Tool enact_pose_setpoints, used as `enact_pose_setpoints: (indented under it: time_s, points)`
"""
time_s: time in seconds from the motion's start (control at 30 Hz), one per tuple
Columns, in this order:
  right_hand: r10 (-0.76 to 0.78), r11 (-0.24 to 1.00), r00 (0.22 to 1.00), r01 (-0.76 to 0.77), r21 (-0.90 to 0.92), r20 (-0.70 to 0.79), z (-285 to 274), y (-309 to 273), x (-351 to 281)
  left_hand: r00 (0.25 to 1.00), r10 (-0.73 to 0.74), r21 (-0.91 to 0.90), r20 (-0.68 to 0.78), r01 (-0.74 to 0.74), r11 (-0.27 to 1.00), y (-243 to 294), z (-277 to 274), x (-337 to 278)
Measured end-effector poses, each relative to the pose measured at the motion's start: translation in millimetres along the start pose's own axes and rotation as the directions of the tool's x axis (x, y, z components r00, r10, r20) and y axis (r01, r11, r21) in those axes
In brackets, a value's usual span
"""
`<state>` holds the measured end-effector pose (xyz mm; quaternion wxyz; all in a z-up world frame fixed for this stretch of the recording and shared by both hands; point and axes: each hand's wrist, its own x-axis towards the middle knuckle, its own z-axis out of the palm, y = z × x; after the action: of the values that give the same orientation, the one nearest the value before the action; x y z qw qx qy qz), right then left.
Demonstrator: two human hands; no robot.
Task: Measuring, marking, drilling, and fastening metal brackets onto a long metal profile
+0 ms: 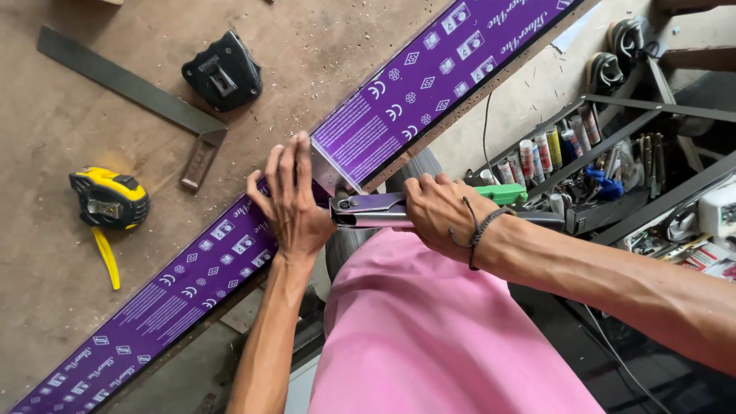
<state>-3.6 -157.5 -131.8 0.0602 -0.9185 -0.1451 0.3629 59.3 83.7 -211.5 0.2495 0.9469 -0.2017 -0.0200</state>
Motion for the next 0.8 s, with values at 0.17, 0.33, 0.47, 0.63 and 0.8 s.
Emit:
enact_pose_setpoints:
  time_s: [0.17,0.33,0.47,0.63,0.8]
  points:
    - [0.008,0.997,1.000,-0.008,-0.075,-0.007,-10.8,-5.8,1.8,1.000,-0.006,0.042,-0.019,0.007,0.999,22.4,-19.5,19.4]
    - [0.043,0.999,0.990,-0.041,-0.022,0.136,-33.3,-4.7,5.8,0.999,-0.036,0.022,-0.016,0.037,0.999,20.3,-17.8,20.4]
    - [0.079,0.996,0.952,-0.063,-0.064,0.297,-53.5,-0.6,14.4,0.998,-0.050,-0.032,-0.049,0.048,0.998,18.4,-19.3,19.9]
    - [0.043,0.990,0.981,-0.016,-0.140,0.191,-36.7,18.9,24.5,0.995,-0.073,-0.015,-0.063,0.072,0.997,13.3,-16.1,15.4]
    - [-0.012,0.977,0.996,0.031,-0.211,0.089,-25.6,37.7,26.2,0.987,-0.104,-0.015,-0.122,0.103,0.995,11.1,-6.0,12.4]
